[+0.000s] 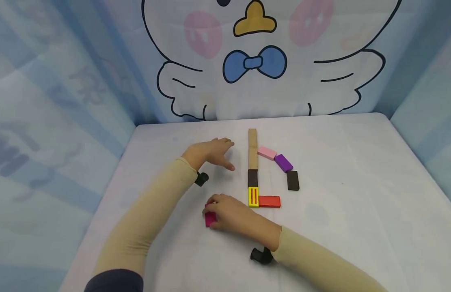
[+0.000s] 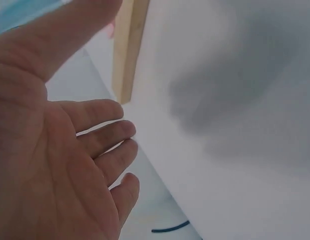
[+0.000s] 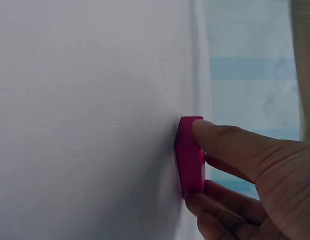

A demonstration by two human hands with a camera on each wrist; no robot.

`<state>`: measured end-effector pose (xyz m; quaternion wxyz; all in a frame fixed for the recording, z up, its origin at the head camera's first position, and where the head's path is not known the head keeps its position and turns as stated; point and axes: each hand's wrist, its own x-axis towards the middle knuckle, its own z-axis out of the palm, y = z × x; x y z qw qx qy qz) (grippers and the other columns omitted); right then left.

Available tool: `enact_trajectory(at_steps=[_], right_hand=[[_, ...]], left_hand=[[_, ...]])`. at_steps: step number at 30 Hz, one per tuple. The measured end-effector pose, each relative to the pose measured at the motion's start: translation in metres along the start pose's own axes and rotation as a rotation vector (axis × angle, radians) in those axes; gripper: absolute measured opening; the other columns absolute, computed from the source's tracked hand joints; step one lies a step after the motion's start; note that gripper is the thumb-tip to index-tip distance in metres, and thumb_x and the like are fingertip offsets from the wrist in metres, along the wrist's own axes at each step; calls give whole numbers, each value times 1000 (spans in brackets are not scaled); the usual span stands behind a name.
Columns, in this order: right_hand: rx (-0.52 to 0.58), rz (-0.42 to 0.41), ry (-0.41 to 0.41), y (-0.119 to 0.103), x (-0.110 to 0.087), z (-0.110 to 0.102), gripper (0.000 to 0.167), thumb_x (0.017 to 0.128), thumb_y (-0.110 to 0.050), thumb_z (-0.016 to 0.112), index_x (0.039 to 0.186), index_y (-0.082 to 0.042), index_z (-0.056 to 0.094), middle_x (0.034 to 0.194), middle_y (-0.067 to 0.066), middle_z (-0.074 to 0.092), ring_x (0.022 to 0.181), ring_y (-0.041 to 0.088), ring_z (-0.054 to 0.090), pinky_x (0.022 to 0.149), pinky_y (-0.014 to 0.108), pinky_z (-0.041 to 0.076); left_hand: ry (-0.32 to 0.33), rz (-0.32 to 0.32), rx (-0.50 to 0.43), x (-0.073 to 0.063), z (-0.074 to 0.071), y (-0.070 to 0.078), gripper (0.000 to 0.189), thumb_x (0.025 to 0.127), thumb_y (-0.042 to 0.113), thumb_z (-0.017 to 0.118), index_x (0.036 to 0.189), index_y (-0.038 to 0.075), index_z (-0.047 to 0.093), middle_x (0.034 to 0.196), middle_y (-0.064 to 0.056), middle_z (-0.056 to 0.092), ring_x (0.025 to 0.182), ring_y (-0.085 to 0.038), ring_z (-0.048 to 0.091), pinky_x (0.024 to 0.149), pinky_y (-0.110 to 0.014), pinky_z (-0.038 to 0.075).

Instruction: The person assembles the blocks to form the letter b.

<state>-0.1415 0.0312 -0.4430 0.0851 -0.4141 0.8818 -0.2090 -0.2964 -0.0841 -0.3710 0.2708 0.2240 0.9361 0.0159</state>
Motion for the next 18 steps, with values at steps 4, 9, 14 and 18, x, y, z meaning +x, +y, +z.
enact_trajectory(at_steps=[4, 9, 14, 18], right_hand=[[45, 52, -45, 2, -15, -3, 45, 86, -28, 87, 124, -13, 71, 123, 2, 69, 114, 18, 63, 100, 27, 55], [73, 76, -78, 3, -36, -8, 44, 84, -27, 88, 123, -12, 72, 124, 1, 68, 116, 17, 63, 100, 28, 56], [96, 85, -101, 3, -62, -14, 42, 86, -23, 86, 125, -12, 74, 129, 1, 66, 119, 16, 63, 100, 29, 57], [127, 123, -99, 7, -87, -19, 43, 88, -20, 84, 128, -12, 74, 130, -1, 65, 118, 15, 62, 100, 32, 57]], left_hand=[[0, 53, -5, 9, 15, 10, 112, 86, 60, 78, 166, 10, 18, 174, -12, 16, 160, -37, 16, 129, -51, 20], [26, 121, 8, 18, 33, 21, 132, 76, 69, 81, 166, 7, 7, 175, -14, 6, 161, -31, 9, 131, -44, 16], [72, 175, 60, 26, 40, 31, 146, 67, 77, 82, 166, 6, 2, 175, -14, -4, 162, -27, -1, 132, -41, 9], [78, 207, 74, 31, 39, 39, 150, 65, 79, 82, 166, 6, -1, 174, -14, -9, 162, -26, -6, 132, -42, 4]])
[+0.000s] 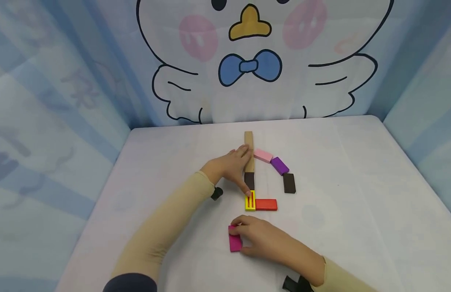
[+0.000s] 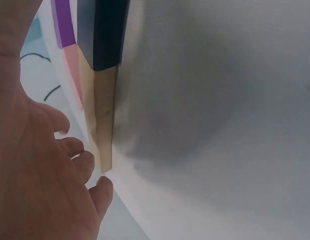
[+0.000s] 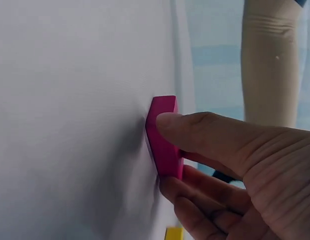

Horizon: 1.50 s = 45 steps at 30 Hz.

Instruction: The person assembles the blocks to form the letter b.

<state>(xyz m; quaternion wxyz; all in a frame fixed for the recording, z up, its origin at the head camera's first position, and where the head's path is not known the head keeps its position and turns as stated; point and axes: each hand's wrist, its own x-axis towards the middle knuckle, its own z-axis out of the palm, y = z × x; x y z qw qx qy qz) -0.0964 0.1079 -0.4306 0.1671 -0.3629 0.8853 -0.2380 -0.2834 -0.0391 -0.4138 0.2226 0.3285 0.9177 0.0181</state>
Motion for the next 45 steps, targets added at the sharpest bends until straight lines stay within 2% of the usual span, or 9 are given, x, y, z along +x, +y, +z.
enact_trajectory(at_steps=[4, 11, 14, 19, 23, 27, 36, 41, 45], right_hand=[[38, 34, 38, 11, -24, -4, 42, 87, -19, 84, 128, -13, 74, 129, -5, 64, 116, 12, 62, 99, 32, 58], [7, 75, 169, 38, -64, -11, 42, 82, -18, 87, 122, -15, 75, 124, -9, 63, 111, 12, 64, 95, 33, 58], [-2, 154, 216, 48, -76, -15, 42, 80, -18, 89, 120, -16, 76, 120, -8, 63, 106, 13, 64, 91, 33, 59], [-29, 348, 288, 60, -88, -21, 45, 77, -21, 92, 119, -18, 76, 119, -4, 64, 104, 17, 66, 87, 39, 61], [-70, 441, 395, 69, -90, -22, 49, 77, -22, 92, 123, -13, 76, 118, 4, 65, 100, 21, 66, 83, 44, 61], [-99, 477, 469, 75, -86, -24, 53, 78, -23, 91, 127, -10, 74, 117, 12, 64, 93, 22, 64, 77, 43, 58], [-110, 530, 498, 73, -73, -29, 54, 77, -22, 92, 125, -6, 73, 111, 19, 66, 88, 27, 62, 74, 46, 58], [-107, 560, 494, 74, -64, -29, 57, 77, -21, 92, 125, -2, 67, 112, 22, 67, 91, 32, 64, 78, 50, 60], [-104, 558, 496, 74, -60, -28, 53, 77, -20, 92, 120, -2, 68, 113, 23, 67, 92, 33, 65, 80, 52, 60]], left_hand=[[-15, -22, 21, 1, -1, 1, 152, 63, 79, 82, 166, 8, -5, 175, -13, -9, 162, -25, -6, 132, -42, 5], [-49, -53, 73, 3, -1, 2, 152, 63, 80, 82, 166, 7, -4, 175, -14, -7, 162, -26, -3, 132, -42, 7], [-52, -50, 93, 4, -3, 4, 153, 63, 81, 81, 166, 5, -3, 175, -15, -5, 162, -28, -1, 132, -43, 7], [-55, -47, 122, 7, -3, 5, 156, 60, 84, 81, 165, 4, -2, 175, -15, -2, 162, -28, 1, 132, -45, 7], [-54, -40, 119, 9, -2, 6, 156, 59, 83, 81, 166, 4, -1, 174, -16, 0, 162, -28, 2, 132, -46, 7], [-53, -38, 114, 10, -1, 7, 155, 60, 83, 81, 166, 4, 0, 174, -15, 0, 162, -28, 2, 132, -45, 7], [-49, -32, 70, 12, 1, 10, 153, 61, 80, 83, 166, 8, -2, 175, -13, -1, 162, -27, 1, 132, -44, 7], [-44, -34, 58, 10, 0, 10, 150, 63, 78, 84, 167, 11, -1, 175, -13, -1, 162, -26, 2, 132, -43, 6], [-40, -27, 18, 9, 2, 8, 145, 64, 74, 86, 168, 16, 3, 175, -13, -1, 162, -26, 3, 132, -43, 6]])
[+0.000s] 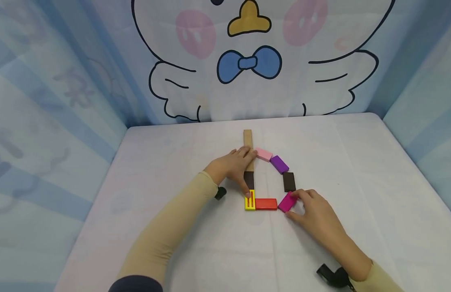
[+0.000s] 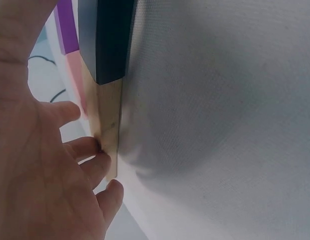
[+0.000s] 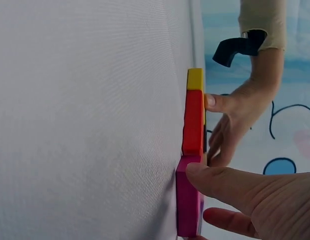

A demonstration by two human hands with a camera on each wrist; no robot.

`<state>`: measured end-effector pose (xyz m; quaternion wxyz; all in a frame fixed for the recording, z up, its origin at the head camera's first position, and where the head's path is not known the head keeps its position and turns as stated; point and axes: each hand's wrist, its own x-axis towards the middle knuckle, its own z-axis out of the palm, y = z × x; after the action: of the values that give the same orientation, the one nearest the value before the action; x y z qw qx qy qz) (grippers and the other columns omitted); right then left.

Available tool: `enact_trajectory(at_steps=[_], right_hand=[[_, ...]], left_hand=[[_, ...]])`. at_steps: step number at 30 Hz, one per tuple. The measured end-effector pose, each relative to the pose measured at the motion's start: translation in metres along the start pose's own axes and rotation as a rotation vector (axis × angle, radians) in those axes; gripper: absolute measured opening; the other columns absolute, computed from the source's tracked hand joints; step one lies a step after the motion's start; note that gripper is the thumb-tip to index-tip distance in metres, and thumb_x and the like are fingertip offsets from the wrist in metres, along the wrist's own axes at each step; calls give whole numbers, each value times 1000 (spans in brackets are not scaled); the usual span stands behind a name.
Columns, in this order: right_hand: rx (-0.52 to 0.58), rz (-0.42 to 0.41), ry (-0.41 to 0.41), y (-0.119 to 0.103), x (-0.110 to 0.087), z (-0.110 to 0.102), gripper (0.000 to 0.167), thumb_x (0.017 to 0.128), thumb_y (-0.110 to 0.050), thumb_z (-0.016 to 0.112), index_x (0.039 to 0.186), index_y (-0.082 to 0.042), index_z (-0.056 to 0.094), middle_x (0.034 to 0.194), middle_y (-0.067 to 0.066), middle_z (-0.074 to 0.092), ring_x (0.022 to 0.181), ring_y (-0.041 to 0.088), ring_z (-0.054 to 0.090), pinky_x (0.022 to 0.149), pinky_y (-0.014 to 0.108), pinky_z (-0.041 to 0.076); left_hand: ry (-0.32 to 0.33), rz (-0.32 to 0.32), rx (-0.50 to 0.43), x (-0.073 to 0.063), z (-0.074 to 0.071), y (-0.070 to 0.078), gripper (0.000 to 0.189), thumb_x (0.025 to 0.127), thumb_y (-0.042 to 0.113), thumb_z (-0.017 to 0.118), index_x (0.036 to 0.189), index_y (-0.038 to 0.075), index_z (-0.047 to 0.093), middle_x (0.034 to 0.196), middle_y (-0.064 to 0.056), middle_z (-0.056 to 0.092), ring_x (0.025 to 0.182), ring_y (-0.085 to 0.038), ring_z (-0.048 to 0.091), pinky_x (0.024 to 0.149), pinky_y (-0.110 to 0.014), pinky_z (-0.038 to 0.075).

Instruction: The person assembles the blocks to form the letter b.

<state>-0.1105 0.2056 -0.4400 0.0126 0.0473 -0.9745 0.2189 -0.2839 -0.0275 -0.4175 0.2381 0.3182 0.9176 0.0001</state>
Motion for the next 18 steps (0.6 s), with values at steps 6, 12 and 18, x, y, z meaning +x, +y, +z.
enact_trajectory(at_steps=[6, 12, 18], right_hand=[[-5, -18, 8, -2, 2, 1, 46, 77, -20, 92, 113, -2, 71, 112, 23, 67, 89, 32, 65, 79, 52, 60], [-13, -13, -1, -3, 2, 1, 45, 76, -21, 93, 112, -3, 72, 112, 24, 67, 90, 34, 66, 80, 53, 60], [-6, -8, 4, -1, 5, -1, 46, 80, -30, 90, 115, -3, 73, 116, 23, 67, 90, 33, 66, 80, 51, 61]], left_hand=[[6, 3, -23, -1, 2, -1, 142, 64, 72, 87, 168, 19, 5, 174, -13, 0, 162, -27, 4, 132, -43, 6], [2, -5, -37, 0, 3, -1, 142, 64, 71, 88, 168, 21, 5, 175, -12, -1, 162, -26, 3, 132, -42, 5], [5, 7, -35, 1, 5, -3, 142, 65, 71, 88, 168, 22, 3, 174, -12, -3, 162, -26, 3, 132, -42, 5]])
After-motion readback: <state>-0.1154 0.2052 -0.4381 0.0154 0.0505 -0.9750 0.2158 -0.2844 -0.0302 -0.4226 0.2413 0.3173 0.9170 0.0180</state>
